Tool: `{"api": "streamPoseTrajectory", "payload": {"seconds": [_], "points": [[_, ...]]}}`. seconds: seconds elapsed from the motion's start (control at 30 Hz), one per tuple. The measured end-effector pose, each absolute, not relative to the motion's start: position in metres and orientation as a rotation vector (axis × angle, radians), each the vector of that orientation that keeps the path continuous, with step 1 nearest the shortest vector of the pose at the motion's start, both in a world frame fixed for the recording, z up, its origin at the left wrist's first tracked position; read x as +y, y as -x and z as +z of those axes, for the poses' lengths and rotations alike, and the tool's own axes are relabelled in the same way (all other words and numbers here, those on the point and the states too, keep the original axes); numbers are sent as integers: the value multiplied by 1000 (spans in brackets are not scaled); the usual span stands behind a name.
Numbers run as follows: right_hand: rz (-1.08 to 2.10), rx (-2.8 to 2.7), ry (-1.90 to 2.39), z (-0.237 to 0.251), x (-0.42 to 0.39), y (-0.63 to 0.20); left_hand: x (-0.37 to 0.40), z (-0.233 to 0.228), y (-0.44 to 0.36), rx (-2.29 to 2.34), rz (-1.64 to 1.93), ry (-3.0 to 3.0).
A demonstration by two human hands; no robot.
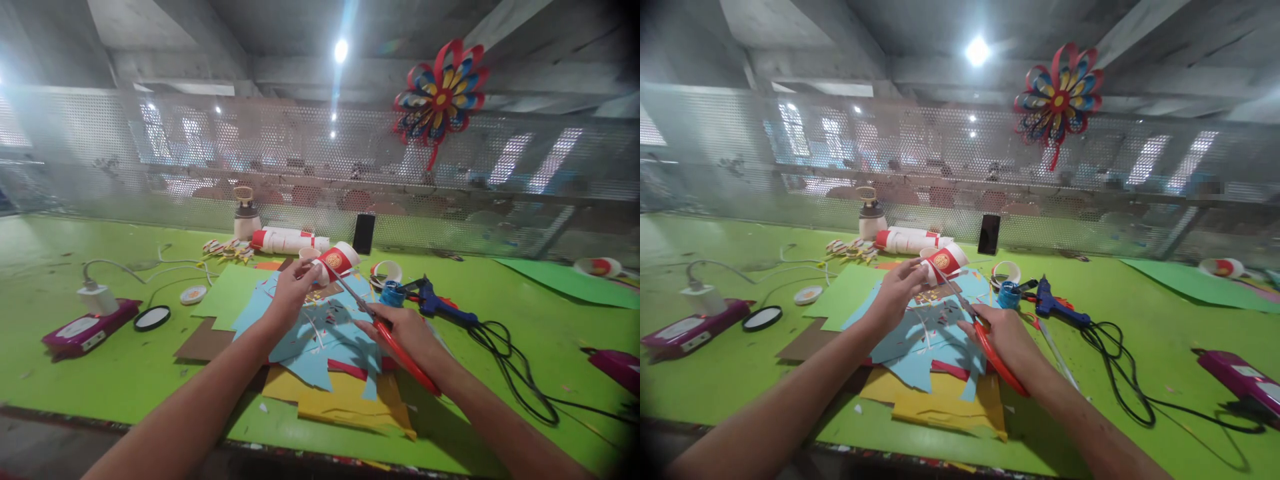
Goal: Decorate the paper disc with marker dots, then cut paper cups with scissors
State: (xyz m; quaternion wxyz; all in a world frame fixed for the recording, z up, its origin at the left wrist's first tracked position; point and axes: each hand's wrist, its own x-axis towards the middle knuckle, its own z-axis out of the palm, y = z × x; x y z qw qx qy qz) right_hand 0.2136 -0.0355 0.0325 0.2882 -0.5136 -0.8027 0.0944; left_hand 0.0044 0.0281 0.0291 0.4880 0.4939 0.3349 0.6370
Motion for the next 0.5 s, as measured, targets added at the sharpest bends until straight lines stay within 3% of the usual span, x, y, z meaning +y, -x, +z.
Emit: {"api": "streamPoseTrajectory", "payload": {"seconds": [0.5], "points": [[125,-2195,1467,29,-39,-213,24,38,1,675,1408,-987]]}}
